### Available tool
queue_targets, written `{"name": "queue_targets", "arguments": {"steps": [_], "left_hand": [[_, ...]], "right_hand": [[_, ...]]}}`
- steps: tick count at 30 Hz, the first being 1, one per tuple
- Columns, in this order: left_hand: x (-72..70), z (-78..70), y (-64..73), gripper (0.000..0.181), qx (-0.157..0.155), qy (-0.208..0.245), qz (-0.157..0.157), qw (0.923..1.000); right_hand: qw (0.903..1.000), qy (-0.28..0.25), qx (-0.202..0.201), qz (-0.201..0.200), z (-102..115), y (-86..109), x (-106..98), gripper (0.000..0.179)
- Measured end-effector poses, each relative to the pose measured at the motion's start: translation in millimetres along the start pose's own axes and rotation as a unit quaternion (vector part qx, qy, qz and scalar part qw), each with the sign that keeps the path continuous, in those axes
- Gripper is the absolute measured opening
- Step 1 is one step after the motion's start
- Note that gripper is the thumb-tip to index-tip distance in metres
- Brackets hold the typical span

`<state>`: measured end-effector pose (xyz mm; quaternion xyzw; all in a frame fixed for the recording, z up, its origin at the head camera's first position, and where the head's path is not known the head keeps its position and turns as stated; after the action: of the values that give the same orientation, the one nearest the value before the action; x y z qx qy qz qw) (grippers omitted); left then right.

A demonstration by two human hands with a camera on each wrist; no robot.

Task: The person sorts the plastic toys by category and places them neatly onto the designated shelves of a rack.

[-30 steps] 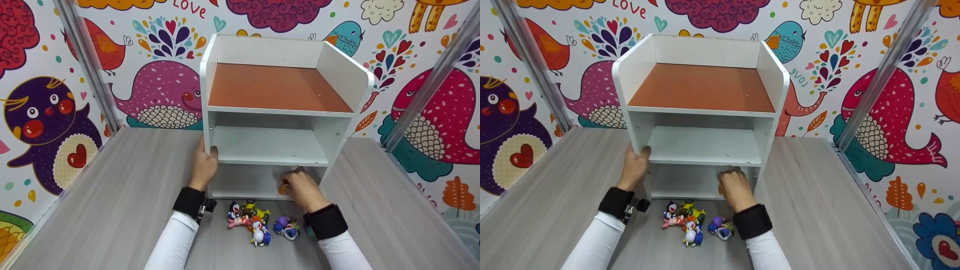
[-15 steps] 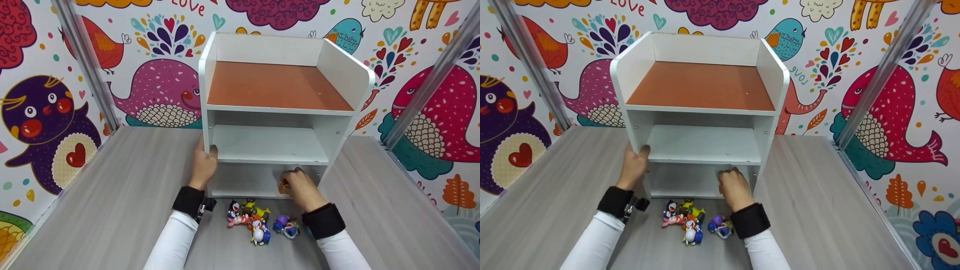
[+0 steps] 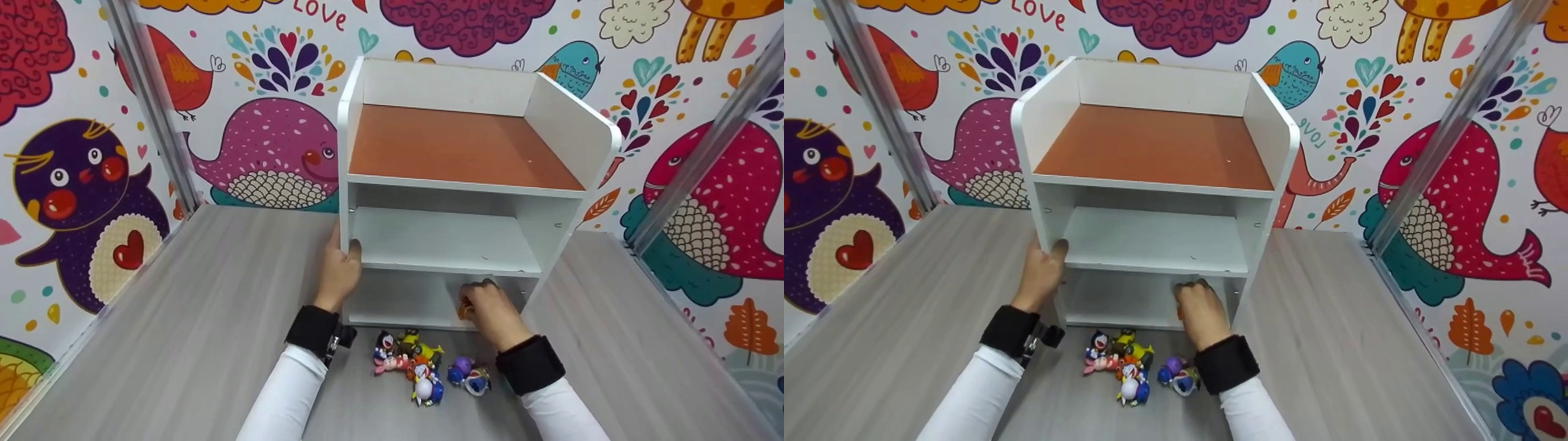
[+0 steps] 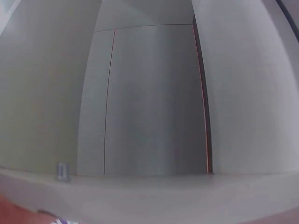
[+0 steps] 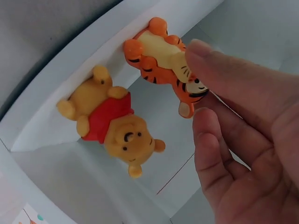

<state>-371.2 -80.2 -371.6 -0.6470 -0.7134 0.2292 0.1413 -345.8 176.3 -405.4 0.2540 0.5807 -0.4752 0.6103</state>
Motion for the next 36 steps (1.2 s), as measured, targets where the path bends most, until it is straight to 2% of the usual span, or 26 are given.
{"name": "queue_targets", "arguments": {"steps": [8,14,21,25,29,32,36], "left_hand": [[-0.8,0.5,0.1,0.064,-0.002,-0.001,0.002,1.0],[0.4,-0.6,0.1,0.063,-0.004,0.003,0.005,1.0],[-4.0,-2.6,0.0,0.06,-0.018,0.004,0.001,0.9998],[-5.3,-2.4,-0.4,0.06,-0.025,-0.002,0.002,0.9997],[-4.6,-1.6,-0.6,0.06,-0.027,-0.005,0.003,0.9996],[-3.1,-0.3,0.5,0.06,-0.032,-0.005,0.008,0.9995],[-0.7,2.1,2.4,0.061,-0.041,-0.003,0.013,0.9991]], "right_hand": [[0.9999,-0.007,0.013,-0.003,-1,0.3,0,0.017],[0.9996,-0.004,0.027,-0.003,-3,4.6,-6,0.022],[0.9998,0.01,0.015,0.004,3,5.0,-19,0.017],[0.9999,-0.001,0.012,0.009,3,6.2,-29,0.017],[0.9999,-0.008,-0.009,0.002,4,9.1,-37,0.018],[0.9998,-0.008,-0.017,-0.005,3,10.3,-36,0.017],[0.9999,-0.009,-0.007,0.004,0,11.5,-28,0.016]]}}
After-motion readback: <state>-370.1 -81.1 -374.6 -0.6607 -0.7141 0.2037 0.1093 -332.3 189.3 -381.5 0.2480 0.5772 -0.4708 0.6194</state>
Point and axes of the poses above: each hand's wrist, its own y-axis away from the middle knuckle, its own x-axis out of the palm, z = x × y, the point moved 6 cm from there along -y, towards the middle knuckle, and after that the axes turned 6 degrees about z, right-handed, at the moved point
